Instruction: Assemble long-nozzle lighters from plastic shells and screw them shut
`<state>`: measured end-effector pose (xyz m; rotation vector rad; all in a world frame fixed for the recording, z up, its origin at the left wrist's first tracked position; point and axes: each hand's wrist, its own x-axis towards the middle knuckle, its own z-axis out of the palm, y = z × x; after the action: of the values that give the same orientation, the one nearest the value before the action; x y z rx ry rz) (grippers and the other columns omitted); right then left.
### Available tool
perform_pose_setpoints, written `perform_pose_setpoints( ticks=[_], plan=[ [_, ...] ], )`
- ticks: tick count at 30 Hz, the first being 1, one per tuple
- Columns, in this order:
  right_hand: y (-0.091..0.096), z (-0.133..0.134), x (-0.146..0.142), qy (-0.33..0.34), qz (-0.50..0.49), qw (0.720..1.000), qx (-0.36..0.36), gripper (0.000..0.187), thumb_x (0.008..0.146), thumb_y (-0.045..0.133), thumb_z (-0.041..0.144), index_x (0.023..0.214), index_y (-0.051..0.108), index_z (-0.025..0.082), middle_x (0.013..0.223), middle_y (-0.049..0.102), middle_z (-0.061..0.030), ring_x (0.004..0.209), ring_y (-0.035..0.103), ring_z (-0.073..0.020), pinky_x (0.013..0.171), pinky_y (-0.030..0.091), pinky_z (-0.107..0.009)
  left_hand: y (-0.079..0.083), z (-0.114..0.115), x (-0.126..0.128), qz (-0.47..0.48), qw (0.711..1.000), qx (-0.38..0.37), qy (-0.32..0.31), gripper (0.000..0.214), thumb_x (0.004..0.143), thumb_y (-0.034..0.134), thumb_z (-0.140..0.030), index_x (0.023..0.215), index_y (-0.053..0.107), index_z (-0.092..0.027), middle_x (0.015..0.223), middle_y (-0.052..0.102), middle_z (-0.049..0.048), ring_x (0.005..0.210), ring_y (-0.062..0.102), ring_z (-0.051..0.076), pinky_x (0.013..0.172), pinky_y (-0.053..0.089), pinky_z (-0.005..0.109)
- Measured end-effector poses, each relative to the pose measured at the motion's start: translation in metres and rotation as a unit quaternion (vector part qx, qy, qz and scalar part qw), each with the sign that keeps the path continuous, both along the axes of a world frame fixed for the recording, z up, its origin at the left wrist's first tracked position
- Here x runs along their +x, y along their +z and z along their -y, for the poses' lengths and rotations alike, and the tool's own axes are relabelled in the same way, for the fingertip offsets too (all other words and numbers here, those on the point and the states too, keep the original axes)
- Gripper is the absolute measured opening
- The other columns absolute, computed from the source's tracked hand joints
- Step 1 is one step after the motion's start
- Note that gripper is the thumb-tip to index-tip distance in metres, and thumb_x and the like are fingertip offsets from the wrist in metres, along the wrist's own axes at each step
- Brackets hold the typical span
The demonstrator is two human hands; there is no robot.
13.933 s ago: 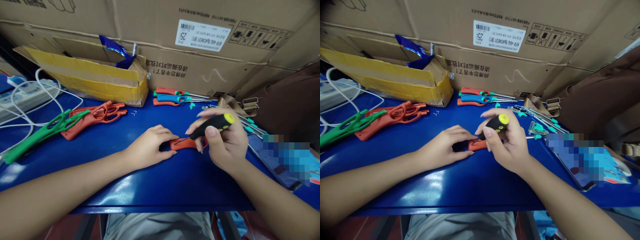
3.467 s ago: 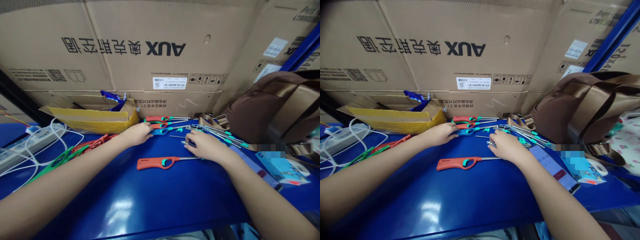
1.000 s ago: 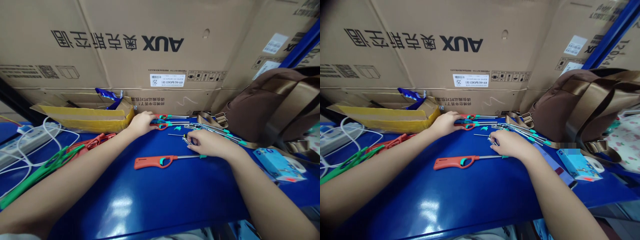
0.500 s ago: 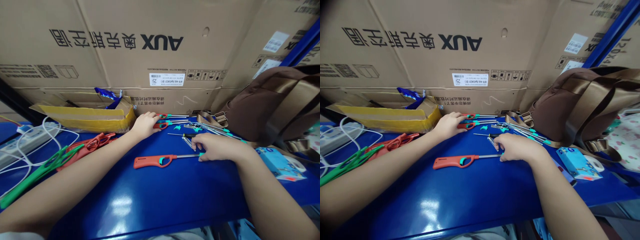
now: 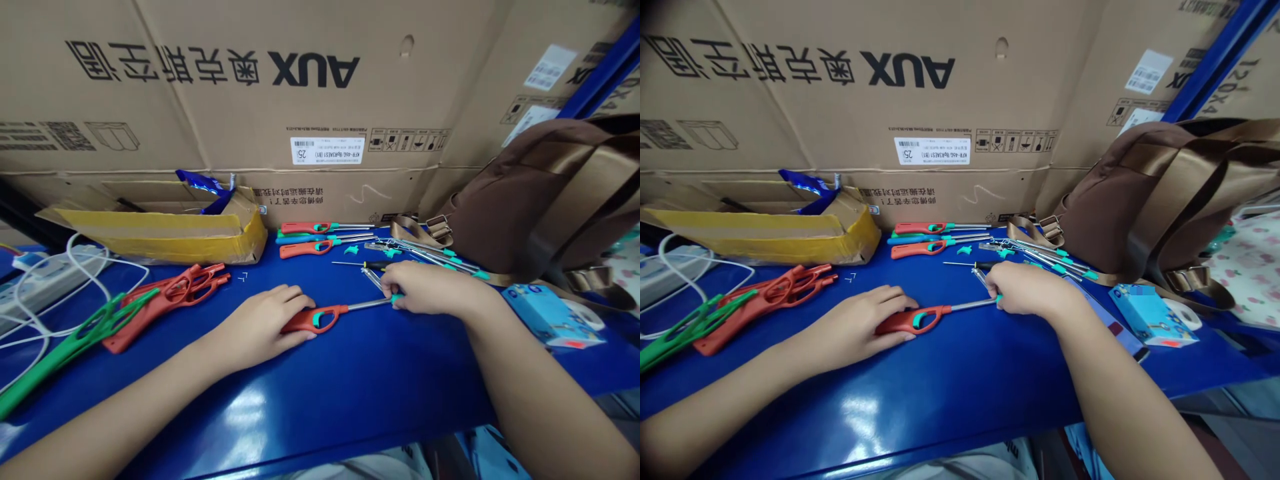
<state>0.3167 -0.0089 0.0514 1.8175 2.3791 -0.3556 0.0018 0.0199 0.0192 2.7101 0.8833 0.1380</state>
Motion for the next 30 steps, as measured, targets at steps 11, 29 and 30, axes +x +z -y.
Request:
perform_pose_setpoints(
  ticks=[11,29,30],
  plan=[
    [0.019,-0.006,0.001,0.063,-0.134,0.988,0.035,0.017,0.095,0.058,0.030,0.100,0.072,0.021,0.110,0.073,-0.0065,0.102,0.065,-0.0230,0.089,0.047,-0.031,0.004,-0.017,-0.020,0.081,0.994,-0.076,0.011,0.034,0.109,0.034,-0.044,0.104,0.061,-0.023,0.102,0.066,0.0039,0.093,0.064,0.018,0.085,0.049,0.029],
    [0.003,-0.012,-0.007,0.107,-0.085,0.990,0.022,0.016,0.095,0.064,0.026,0.086,0.074,0.018,0.089,0.075,-0.0076,0.079,0.064,-0.0211,0.071,0.041,-0.030,0.004,-0.020,-0.024,0.118,0.990,-0.079,-0.004,0.035,0.101,0.051,-0.046,0.103,0.070,-0.017,0.081,0.066,-0.0002,0.070,0.057,0.014,0.064,0.042,0.023],
    [0.001,-0.011,-0.011,0.123,-0.096,0.987,0.026,0.015,0.095,0.064,0.026,0.088,0.074,0.018,0.091,0.074,-0.0077,0.082,0.064,-0.0215,0.073,0.042,-0.030,0.005,-0.018,-0.023,0.119,0.989,-0.083,-0.007,0.035,0.102,0.050,-0.046,0.103,0.070,-0.017,0.081,0.066,0.0000,0.070,0.057,0.014,0.064,0.042,0.023]
  ],
)
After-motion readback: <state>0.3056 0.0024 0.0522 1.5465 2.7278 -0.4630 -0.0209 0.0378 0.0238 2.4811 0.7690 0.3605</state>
